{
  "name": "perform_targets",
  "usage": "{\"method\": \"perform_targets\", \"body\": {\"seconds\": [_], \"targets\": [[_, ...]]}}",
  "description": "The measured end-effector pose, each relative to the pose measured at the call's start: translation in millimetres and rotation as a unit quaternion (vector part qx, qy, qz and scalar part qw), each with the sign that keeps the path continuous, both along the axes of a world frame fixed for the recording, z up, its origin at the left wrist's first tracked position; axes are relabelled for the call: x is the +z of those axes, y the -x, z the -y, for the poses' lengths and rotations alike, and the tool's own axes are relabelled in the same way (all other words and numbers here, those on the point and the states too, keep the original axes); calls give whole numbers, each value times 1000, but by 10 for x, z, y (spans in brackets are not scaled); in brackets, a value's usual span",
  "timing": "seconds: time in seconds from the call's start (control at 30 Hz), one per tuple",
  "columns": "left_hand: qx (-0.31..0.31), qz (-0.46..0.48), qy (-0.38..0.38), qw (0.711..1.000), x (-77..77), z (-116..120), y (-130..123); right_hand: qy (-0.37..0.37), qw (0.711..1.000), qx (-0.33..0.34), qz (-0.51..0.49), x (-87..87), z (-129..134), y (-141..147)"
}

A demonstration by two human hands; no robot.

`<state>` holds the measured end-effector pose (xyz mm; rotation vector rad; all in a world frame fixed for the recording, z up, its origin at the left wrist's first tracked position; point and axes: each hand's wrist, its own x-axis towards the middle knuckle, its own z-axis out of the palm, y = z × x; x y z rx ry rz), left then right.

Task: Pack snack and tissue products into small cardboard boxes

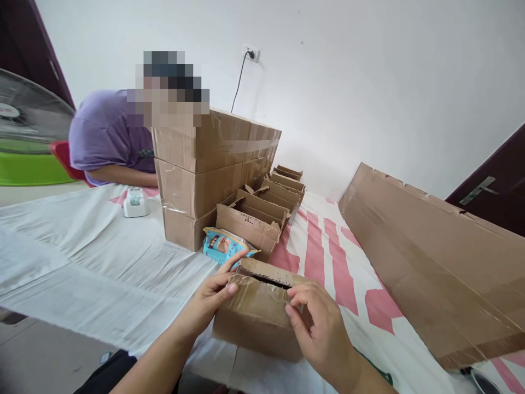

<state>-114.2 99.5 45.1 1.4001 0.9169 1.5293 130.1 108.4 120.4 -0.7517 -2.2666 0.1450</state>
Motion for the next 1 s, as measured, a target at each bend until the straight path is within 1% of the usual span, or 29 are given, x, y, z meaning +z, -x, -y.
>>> {"method": "perform_targets", "body": {"seconds": [0.13,0.3,0.53,0.63,0.73,0.8,0.87,0.93,1.0], "targets": [[11,3,1,1000,-16,-20,-24,-31,999,-10,28,5,-60,117],[12,-3,3,1000,-21,-21,-25,-48,994,-15,97,5,-146,263],[4,-2,-9,1000,-29,-7,-7,-118,968,-33,219,102,-168,363],[5,1,-12,1000,-35,-7,-8,-137,962,-35,235,114,-171,378],[4,0,-14,1000,-33,-8,-11,-153,962,-33,225,108,-185,369],[4,-6,-17,1000,-30,-7,-9,-143,968,-33,201,118,-192,355],[4,-10,-18,1000,-30,-6,-3,-105,977,-28,181,144,-189,345],[1,-8,-18,1000,-32,-5,3,-61,981,-21,184,172,-178,343],[-1,-4,-18,1000,-35,-7,6,-52,978,-20,203,184,-169,352]]}}
